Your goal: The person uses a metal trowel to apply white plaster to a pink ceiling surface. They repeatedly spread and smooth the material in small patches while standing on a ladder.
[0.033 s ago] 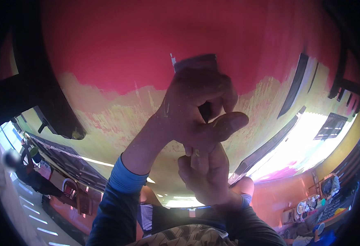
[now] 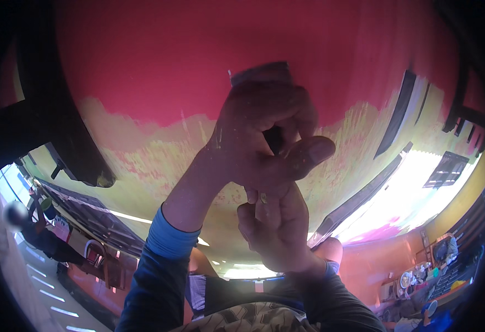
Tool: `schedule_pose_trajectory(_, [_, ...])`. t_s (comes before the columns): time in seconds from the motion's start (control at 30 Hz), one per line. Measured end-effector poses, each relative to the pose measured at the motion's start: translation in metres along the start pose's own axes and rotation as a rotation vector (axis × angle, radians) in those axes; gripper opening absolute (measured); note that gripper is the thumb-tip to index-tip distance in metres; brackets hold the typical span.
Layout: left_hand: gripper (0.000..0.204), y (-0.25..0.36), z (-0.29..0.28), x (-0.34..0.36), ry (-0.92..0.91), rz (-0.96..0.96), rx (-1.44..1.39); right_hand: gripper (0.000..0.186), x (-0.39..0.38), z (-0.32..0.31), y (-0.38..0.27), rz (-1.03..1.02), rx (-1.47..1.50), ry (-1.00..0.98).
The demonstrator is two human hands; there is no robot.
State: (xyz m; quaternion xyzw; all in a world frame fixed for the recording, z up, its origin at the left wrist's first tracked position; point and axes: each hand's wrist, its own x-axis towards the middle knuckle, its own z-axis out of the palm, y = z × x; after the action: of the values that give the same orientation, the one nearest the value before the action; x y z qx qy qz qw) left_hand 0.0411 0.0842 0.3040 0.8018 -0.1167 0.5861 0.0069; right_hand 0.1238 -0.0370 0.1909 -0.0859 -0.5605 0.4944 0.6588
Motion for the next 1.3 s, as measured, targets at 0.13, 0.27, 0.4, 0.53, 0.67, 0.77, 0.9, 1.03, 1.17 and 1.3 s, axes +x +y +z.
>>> schedule_pose_trajectory(0.13, [0.028, -0.001, -0.001, -0.002, -0.038, -0.077, -0.053, 0.057, 0.002, -0.001, 0.0, -0.022, -0.045, -0.01])
schedule_pose_trajectory(0.27, [0.033, -0.004, 0.001, 0.005, -0.051, 0.062, -0.058, 0.063, 0.009, -0.005, 0.0, -0.133, -0.082, -0.102])
schedule_pose_trajectory(0.4, [0.026, -0.007, 0.0, 0.008, 0.011, 0.032, -0.049, 0.066, 0.009, -0.006, 0.001, -0.105, -0.074, -0.12])
schedule_pose_trajectory(0.53, [0.026, -0.004, 0.0, 0.003, -0.023, 0.022, -0.078, 0.065, 0.007, -0.005, 0.002, -0.09, -0.078, -0.106])
schedule_pose_trajectory(0.67, [0.028, -0.005, -0.002, 0.008, 0.005, 0.062, -0.023, 0.061, 0.013, -0.005, -0.002, -0.098, 0.014, -0.135])
schedule_pose_trajectory(0.77, [0.028, 0.001, -0.003, 0.008, -0.067, -0.16, -0.095, 0.059, 0.012, -0.001, -0.005, -0.059, -0.02, -0.076])
schedule_pose_trajectory(0.9, [0.034, 0.003, 0.0, 0.003, -0.027, 0.016, -0.024, 0.059, 0.006, 0.004, -0.005, -0.018, -0.075, 0.002])
schedule_pose_trajectory(1.03, [0.034, -0.008, -0.001, 0.004, 0.015, -0.015, -0.019, 0.06, 0.011, 0.001, -0.007, -0.069, -0.068, -0.088])
schedule_pose_trajectory(1.17, [0.028, -0.002, -0.002, 0.003, 0.001, 0.013, -0.088, 0.057, 0.003, 0.017, -0.008, 0.022, -0.046, 0.099])
schedule_pose_trajectory(1.3, [0.025, -0.006, -0.006, 0.01, 0.02, 0.0, -0.085, 0.054, 0.018, 0.01, -0.003, -0.113, -0.095, -0.061])
